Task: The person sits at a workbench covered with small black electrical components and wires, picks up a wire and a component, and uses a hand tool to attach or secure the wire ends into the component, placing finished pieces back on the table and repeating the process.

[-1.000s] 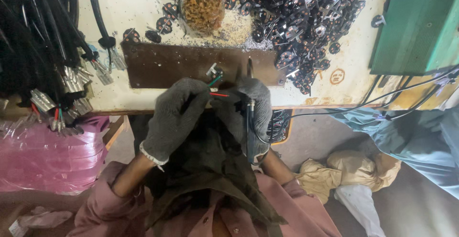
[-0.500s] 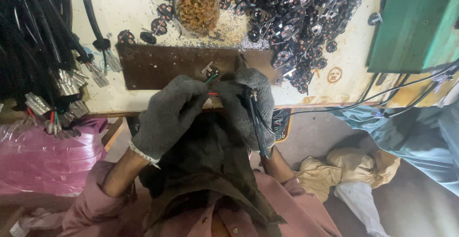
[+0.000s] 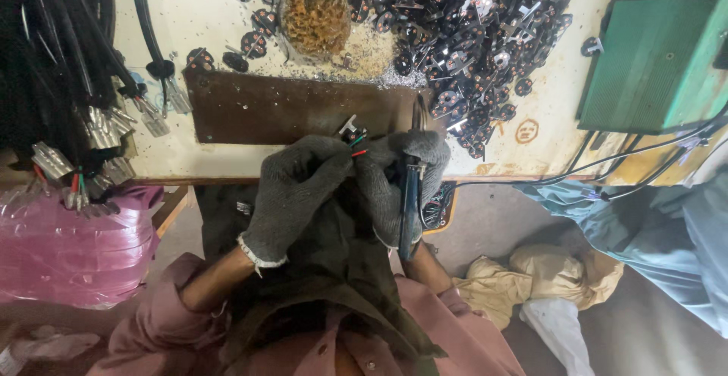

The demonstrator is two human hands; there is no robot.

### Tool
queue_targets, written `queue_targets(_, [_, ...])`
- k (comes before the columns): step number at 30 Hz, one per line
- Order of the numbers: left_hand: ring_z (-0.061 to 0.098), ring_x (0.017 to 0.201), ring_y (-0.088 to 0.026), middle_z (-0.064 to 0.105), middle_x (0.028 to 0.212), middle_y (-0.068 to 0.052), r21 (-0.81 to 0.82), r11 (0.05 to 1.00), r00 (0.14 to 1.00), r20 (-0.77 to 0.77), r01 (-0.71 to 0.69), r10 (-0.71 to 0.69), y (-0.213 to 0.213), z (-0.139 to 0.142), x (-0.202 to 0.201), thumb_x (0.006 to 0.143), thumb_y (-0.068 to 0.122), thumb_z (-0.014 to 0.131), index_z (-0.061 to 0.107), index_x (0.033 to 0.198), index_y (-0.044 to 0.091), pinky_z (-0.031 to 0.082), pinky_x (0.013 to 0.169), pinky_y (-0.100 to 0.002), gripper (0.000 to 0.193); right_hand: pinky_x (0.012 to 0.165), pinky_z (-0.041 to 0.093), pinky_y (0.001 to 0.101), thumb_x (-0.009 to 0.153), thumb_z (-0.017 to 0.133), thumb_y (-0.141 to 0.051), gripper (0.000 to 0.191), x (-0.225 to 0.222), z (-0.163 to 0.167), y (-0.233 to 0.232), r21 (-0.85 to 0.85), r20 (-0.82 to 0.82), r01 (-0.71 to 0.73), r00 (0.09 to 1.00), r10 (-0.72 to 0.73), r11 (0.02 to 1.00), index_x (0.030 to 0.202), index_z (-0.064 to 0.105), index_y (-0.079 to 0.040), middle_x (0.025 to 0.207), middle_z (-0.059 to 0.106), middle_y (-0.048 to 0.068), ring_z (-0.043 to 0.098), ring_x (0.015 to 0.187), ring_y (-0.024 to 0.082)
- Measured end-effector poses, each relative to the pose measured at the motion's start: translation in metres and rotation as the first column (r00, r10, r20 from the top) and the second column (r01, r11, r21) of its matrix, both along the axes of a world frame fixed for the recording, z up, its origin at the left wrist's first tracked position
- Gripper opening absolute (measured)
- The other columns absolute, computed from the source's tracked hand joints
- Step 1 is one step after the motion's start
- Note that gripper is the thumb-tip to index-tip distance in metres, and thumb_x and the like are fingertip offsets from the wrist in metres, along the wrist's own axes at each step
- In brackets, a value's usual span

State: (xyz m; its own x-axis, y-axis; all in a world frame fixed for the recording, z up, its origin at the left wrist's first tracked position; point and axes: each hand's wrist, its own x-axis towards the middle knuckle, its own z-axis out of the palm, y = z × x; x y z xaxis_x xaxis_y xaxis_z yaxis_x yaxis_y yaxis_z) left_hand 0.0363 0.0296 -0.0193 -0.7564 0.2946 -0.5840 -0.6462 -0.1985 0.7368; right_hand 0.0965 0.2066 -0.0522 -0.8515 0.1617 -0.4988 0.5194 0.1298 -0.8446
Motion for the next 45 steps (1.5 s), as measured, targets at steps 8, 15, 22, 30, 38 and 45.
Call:
queue_targets(8, [0.075, 0.092, -0.023, 0.072, 0.106, -0.013, -0.601, 0.786, 0.712, -0.614, -0.143, -0.34, -0.007, 0.065, -0.049, 0.097, 0.006, 0.074, 0.069, 0.112, 0.002, 0.057, 0.078, -0.034, 0.016, 0.073, 0.055, 0.0313, 0.088, 0.077, -0.022, 0.016, -0.021, 0.034, 0.005, 0.641, -0.164, -0.035, 0.969, 0.182, 0.767, 0.099, 0.081, -0.011, 0.086, 0.074, 0.005, 0.069, 0.078, 0.014])
queue_targets(15, [0.068, 0.088, -0.022, 0.058, 0.116, -0.011, -0.703, 0.587, 0.475, -0.707, -0.401, -0.524, -0.022, 0.034, -0.106, 0.107, 0.004, 0.072, 0.062, 0.112, 0.006, 0.059, 0.073, -0.03, 0.012, 0.074, 0.048, 0.0379, 0.079, 0.077, -0.015, 0.021, -0.058, 0.044, -0.001, 0.501, -0.449, 0.234, 0.893, 0.019, 0.833, 0.091, 0.063, -0.005, 0.084, 0.059, 0.012, 0.059, 0.078, 0.031])
queue_targets(22, [0.066, 0.081, -0.025, 0.065, 0.107, -0.014, -0.752, 0.586, 0.554, -0.639, -0.302, -0.534, 0.0, 0.097, -0.126, 0.104, 0.004, 0.078, 0.065, 0.109, 0.003, 0.055, 0.066, -0.036, 0.014, 0.077, 0.052, 0.0396, 0.082, 0.079, -0.009, 0.018, -0.067, 0.061, 0.001, 0.722, -0.217, -0.045, 0.933, 0.288, 0.69, 0.1, 0.078, -0.012, 0.091, 0.073, 0.01, 0.07, 0.084, 0.03])
queue_targets(30, [0.07, 0.091, -0.029, 0.067, 0.101, -0.012, -0.426, 0.857, 0.847, -0.303, 0.29, -0.437, -0.032, 0.046, -0.045, 0.093, 0.013, 0.068, 0.065, 0.101, 0.004, 0.054, 0.081, -0.038, 0.012, 0.088, 0.061, 0.0356, 0.09, 0.076, -0.013, 0.024, -0.062, 0.05, -0.003, 0.576, -0.419, -0.085, 0.823, 0.384, 0.813, 0.113, 0.073, -0.008, 0.114, 0.076, 0.011, 0.077, 0.098, 0.027])
queue_targets(38, [0.066, 0.095, -0.04, 0.067, 0.098, -0.018, -0.451, 0.72, 0.685, -0.275, 0.528, -0.675, -0.037, 0.033, -0.045, 0.096, 0.027, 0.063, 0.066, 0.103, 0.007, 0.051, 0.079, -0.047, 0.021, 0.081, 0.057, 0.0399, 0.087, 0.063, -0.004, 0.032, -0.048, 0.03, 0.013, 0.734, -0.249, -0.235, 0.78, 0.574, 0.637, 0.116, 0.076, -0.009, 0.112, 0.077, 0.013, 0.074, 0.095, 0.032])
queue_targets(45, [0.067, 0.097, -0.038, 0.066, 0.113, -0.02, -0.631, 0.746, 0.683, -0.45, 0.213, -0.576, -0.029, 0.056, -0.062, 0.092, 0.014, 0.068, 0.069, 0.108, 0.007, 0.053, 0.078, -0.046, 0.017, 0.09, 0.059, 0.0397, 0.092, 0.065, -0.005, 0.032, -0.044, 0.028, 0.02, 0.629, -0.298, -0.259, 0.79, 0.535, 0.733, 0.122, 0.073, -0.012, 0.118, 0.076, 0.012, 0.075, 0.104, 0.033])
